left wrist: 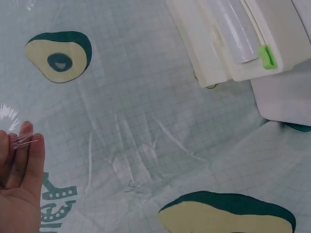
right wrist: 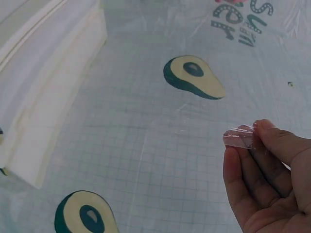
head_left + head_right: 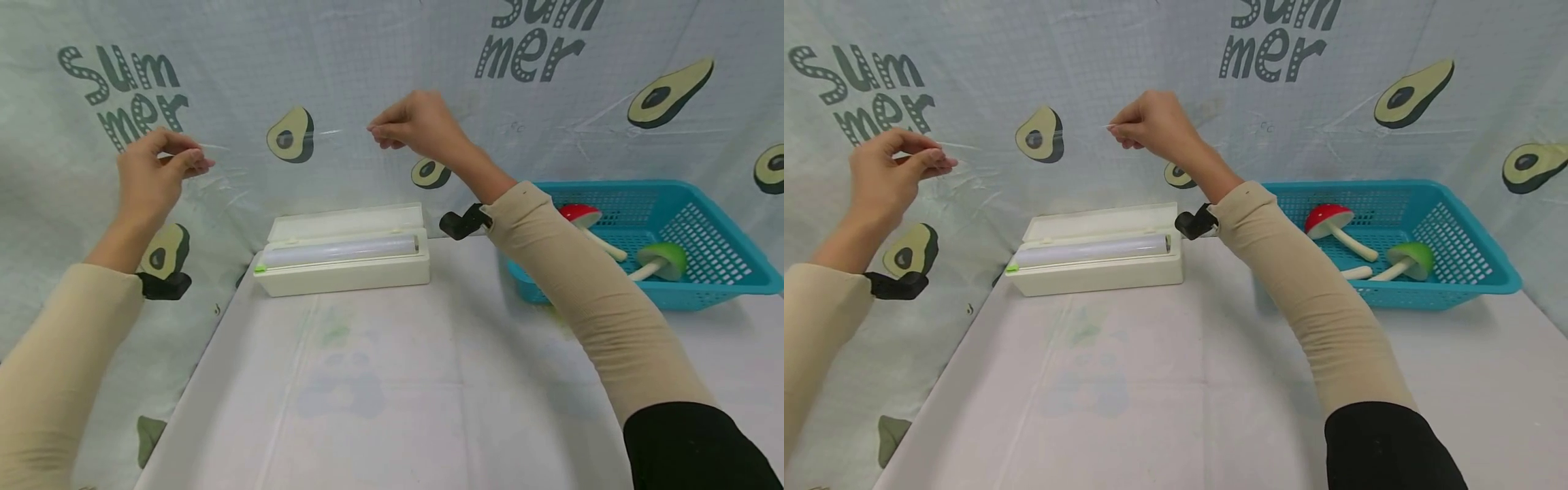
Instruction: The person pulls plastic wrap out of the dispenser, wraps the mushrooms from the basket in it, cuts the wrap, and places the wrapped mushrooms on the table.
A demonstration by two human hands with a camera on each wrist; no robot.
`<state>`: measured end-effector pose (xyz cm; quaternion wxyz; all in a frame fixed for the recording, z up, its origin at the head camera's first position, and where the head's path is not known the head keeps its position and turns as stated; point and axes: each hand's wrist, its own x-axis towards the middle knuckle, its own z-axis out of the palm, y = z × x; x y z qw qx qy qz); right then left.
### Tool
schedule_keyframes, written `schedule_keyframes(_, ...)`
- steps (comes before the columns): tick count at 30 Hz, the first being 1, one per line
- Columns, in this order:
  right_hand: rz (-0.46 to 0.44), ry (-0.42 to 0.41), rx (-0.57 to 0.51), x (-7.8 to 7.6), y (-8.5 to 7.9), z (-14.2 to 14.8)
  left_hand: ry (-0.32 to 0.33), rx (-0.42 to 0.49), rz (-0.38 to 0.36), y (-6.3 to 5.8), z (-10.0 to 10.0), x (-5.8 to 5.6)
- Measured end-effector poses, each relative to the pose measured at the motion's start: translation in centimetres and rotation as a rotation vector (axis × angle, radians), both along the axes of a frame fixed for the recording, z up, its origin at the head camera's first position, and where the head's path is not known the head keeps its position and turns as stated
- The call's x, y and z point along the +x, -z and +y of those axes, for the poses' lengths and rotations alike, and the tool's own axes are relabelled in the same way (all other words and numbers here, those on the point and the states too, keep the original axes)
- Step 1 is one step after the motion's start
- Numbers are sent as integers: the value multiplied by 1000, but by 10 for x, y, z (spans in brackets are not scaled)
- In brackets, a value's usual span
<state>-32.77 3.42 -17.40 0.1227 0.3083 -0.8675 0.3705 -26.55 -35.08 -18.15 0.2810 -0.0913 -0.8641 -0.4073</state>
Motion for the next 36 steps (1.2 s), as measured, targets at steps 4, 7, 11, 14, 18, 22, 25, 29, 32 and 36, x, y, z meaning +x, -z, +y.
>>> schedule_keyframes(4, -4, -23, -3, 4, -6, -1, -13, -50, -4, -6, -3, 6)
schedule_keyframes(7, 20, -43, 19, 6, -10, -1, -19, -75, -18, -10, -5, 10)
schedule_keyframes(11, 69, -51, 73, 8, -17, 1, -12, -79, -30, -15, -7, 12)
schedule_keyframes(14, 79, -43, 101, 11, -22, 1, -1, -76, -36, -18, -8, 13)
schedule_keyframes(18, 84, -47, 123, 15, -21, 2, 17, -80, -53, -18, -10, 18)
schedule_keyframes(22, 94, -75, 154, 21, -12, 7, 44, -114, -75, -12, -15, 31)
schedule_keyframes(25, 126, -103, 182, 26, -3, 14, 41, -168, -89, -3, -18, 45)
schedule_keyframes(29, 181, -171, 197, 39, 9, 21, 2, -242, -101, 10, -20, 68)
schedule_keyframes(32, 176, -232, 191, 54, 18, 25, 34, -240, -72, 21, -22, 84)
schedule_keyframes(36, 153, -288, 189, 77, 27, 28, 133, -212, -9, 32, -26, 98)
